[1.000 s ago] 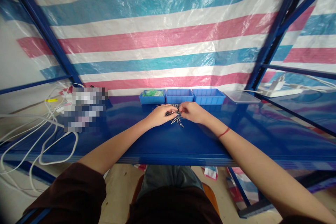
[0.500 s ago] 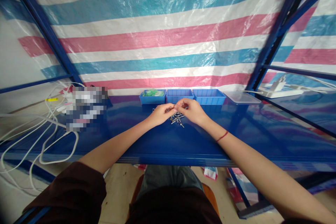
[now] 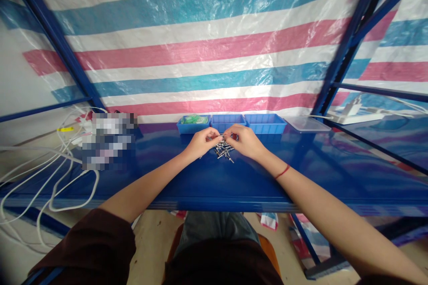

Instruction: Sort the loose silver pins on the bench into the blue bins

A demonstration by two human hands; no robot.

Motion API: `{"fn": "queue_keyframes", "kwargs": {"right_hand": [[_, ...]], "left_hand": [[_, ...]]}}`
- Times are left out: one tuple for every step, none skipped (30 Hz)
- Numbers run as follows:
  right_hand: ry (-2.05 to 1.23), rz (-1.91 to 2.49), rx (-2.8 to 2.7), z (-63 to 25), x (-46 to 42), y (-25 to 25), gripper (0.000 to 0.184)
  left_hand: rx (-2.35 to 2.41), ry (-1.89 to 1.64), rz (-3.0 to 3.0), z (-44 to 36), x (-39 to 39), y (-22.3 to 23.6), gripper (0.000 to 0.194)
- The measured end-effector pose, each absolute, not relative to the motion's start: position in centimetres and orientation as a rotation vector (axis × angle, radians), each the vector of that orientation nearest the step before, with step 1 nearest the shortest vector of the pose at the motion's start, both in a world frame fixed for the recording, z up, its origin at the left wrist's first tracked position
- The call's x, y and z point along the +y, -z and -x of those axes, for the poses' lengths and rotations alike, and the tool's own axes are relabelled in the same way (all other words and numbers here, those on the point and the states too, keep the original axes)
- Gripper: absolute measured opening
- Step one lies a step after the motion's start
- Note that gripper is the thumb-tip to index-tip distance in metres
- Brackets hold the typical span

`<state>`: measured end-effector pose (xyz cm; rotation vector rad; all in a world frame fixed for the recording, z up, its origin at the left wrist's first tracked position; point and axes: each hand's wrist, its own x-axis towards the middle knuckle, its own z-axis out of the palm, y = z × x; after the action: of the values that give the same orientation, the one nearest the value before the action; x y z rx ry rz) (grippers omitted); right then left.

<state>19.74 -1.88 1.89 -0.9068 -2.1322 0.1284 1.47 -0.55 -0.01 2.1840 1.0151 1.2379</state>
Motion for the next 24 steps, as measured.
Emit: {"fn": "queue_keyframes", "kwargs": {"right_hand": [[-0.121, 0.933, -2.134, -19.9, -1.6, -1.9, 0.021], [-0.107, 0.97, -2.117, -20.1, -1.2, -2.1, 0.023], [-0.084, 1.018, -2.083, -20.3, -0.7, -2.3, 0.024], [-0.05, 1.076, -2.037, -20.5, -0.1, -2.7, 0.026], [-0.009, 1.137, -1.988, -20.6, 0.5, -3.1, 0.027], [0.036, 1.194, -1.946, -20.7, 1.3, -3.5, 0.027], [0.08, 1.249, -1.917, -20.7, 2.0, -4.0, 0.028], [0.117, 1.293, -1.906, -20.6, 2.8, -4.4, 0.029], [0.147, 1.335, -1.911, -20.5, 3.6, -4.7, 0.031], [0.173, 1.384, -1.926, -20.2, 4.3, -4.9, 0.032], [0.195, 1.438, -1.948, -20.0, 4.9, -5.0, 0.032], [0.21, 1.493, -1.97, -19.7, 5.3, -5.1, 0.031], [0.223, 1.53, -1.99, -19.6, 5.5, -5.0, 0.031], [0.231, 1.551, -2.009, -19.5, 5.6, -5.0, 0.03], [0.23, 1.552, -2.036, -19.5, 5.4, -4.9, 0.029], [0.212, 1.535, -2.078, -19.7, 5.1, -4.8, 0.027], [0.168, 1.514, -2.141, -20.0, 4.6, -4.8, 0.025], [0.093, 1.498, -2.223, -20.4, 4.0, -4.8, 0.023], [-0.008, 1.482, -2.317, -20.8, 3.4, -4.8, 0.02], [-0.128, 1.464, -2.405, -21.3, 2.9, -4.9, 0.018], [-0.253, 1.439, -2.476, -21.7, 2.3, -4.9, 0.018], [-0.374, 1.405, -2.531, -21.9, 1.9, -4.8, 0.018], [-0.483, 1.362, -2.573, -22.1, 1.5, -4.7, 0.019], [-0.575, 1.311, -2.608, -22.1, 1.2, -4.6, 0.021]], "left_hand": [[1.043, -1.26, -2.183, -1.4, -0.5, 0.0, 0.02], [1.074, -1.282, -2.18, -1.3, -0.5, -0.1, 0.023], [1.106, -1.303, -2.178, -1.3, -0.4, -0.1, 0.027], [1.141, -1.308, -2.179, -1.2, -0.4, -0.1, 0.031], [1.166, -1.305, -2.179, -1.1, -0.3, -0.1, 0.032], [1.186, -1.286, -2.185, -1.0, -0.2, -0.1, 0.033], [1.222, -1.277, -2.187, -0.9, -0.1, -0.1, 0.032], [1.243, -1.252, -2.199, -0.8, -0.1, 0.0, 0.031], [1.253, -1.223, -2.217, -0.8, 0.0, 0.1, 0.03], [1.254, -1.192, -2.242, -0.7, 0.1, 0.2, 0.029], [1.249, -1.153, -2.273, -0.7, 0.1, 0.3, 0.028], [1.248, -1.127, -2.301, -0.7, 0.1, 0.4, 0.027], [1.245, -1.114, -2.325, -0.7, 0.1, 0.4, 0.026], [1.236, -1.1, -2.346, -0.7, 0.1, 0.4, 0.026], [1.228, -1.094, -2.364, -0.7, 0.1, 0.4, 0.025], [1.218, -1.091, -2.381, -0.7, 0.1, 0.4, 0.024], [1.21, -1.087, -2.395, -0.7, 0.1, 0.4, 0.024], [1.203, -1.084, -2.407, -0.7, 0.1, 0.5, 0.023], [1.199, -1.08, -2.417, -0.7, 0.1, 0.5, 0.023], [1.195, -1.077, -2.425, -0.7, 0.2, 0.5, 0.023], [1.191, -1.077, -2.431, -0.6, 0.2, 0.6, 0.022], [1.187, -1.077, -2.436, -0.6, 0.2, 0.6, 0.022], [1.184, -1.08, -2.439, -0.6, 0.3, 0.6, 0.021], [1.184, -1.084, -2.443, -0.6, 0.3, 0.6, 0.021]]}}
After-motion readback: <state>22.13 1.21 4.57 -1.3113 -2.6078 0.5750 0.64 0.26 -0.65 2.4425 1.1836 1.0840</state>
